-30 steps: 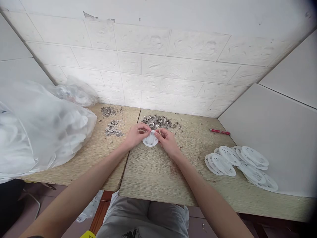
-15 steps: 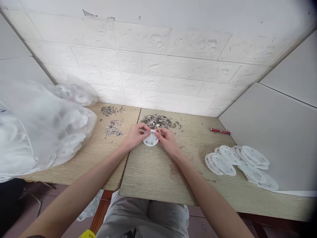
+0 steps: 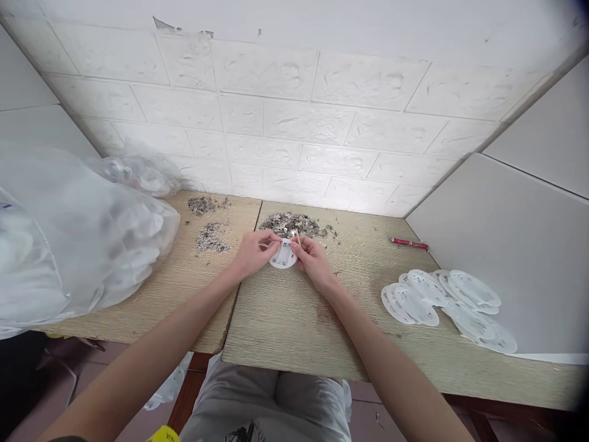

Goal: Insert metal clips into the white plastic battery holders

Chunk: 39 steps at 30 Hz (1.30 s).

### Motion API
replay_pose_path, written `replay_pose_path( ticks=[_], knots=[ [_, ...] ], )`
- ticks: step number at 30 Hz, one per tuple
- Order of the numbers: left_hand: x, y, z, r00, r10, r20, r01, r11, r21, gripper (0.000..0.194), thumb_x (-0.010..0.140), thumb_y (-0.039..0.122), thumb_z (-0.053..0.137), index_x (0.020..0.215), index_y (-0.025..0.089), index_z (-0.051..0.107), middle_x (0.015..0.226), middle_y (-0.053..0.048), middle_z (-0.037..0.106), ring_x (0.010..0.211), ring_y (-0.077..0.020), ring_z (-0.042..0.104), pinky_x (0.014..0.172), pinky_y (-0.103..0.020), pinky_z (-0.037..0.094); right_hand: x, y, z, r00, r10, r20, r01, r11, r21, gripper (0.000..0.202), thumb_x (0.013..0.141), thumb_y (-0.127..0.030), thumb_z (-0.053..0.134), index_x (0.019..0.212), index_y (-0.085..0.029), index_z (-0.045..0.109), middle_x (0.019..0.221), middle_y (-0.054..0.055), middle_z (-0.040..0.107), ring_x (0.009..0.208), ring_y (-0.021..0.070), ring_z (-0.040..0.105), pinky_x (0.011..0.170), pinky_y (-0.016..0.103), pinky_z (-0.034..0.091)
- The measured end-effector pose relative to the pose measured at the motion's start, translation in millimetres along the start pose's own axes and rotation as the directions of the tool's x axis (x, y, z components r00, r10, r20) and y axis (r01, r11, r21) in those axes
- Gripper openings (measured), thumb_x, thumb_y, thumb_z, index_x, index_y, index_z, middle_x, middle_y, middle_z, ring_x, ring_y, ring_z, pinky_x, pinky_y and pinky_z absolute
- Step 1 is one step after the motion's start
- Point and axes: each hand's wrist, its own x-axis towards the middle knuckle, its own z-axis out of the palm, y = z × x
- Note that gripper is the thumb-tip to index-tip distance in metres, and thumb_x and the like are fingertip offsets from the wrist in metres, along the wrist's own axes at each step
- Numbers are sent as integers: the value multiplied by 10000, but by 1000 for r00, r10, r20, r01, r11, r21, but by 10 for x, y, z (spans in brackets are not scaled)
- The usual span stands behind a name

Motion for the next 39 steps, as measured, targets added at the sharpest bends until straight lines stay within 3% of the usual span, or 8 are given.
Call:
replay_pose_path(
  ticks=[17,21,25,28,32,39],
  knots=[
    [0,-31,-4,999,-5,39,8,997,-77,134,783,245,565,768,145,653,830,-63,699,716,-160,657,602,-250,524,-3,8,5,1000,2,4,-2,1000,-29,337,785,-521,605,858,-193,578,631,-34,492,514,99,395,478,245,310],
    [2,-31,4,998,-42,53,47,993,-110,129,761,248,581,752,142,653,827,-61,699,716,-160,654,623,-256,527,-2,3,-19,995,-95,-24,87,972,-219,268,814,-461,569,819,-193,574,629,-22,514,555,122,427,514,258,333],
    [-3,3,5,992,-84,90,92,992,-91,126,742,245,592,747,137,657,818,-64,701,711,-162,647,615,-256,519,-28,-62,-52,979,-204,-21,169,860,-482,240,813,-340,557,635,-200,479,584,-25,471,555,120,402,528,263,311],
    [-16,44,10,987,-111,116,120,990,-76,136,735,249,597,757,136,671,779,-59,699,676,-157,636,586,-251,506,-46,-96,-53,970,-243,-17,193,810,-554,246,825,-345,550,632,-197,513,599,-11,509,571,130,421,541,269,318],
    [-32,78,22,984,-96,151,107,992,-71,149,740,261,600,748,137,683,771,-55,696,680,-157,631,603,-259,509,-41,-79,-34,969,-246,8,213,823,-527,211,837,-384,566,781,-193,636,739,26,621,646,150,487,584,275,362],
    [-25,102,-1,973,-124,194,147,983,-108,203,777,310,605,810,140,711,784,-62,702,685,-162,636,599,-258,496,-18,-46,-51,988,-157,16,149,894,-424,218,821,-390,586,860,-184,647,789,30,640,664,149,507,596,272,389]
  ],
)
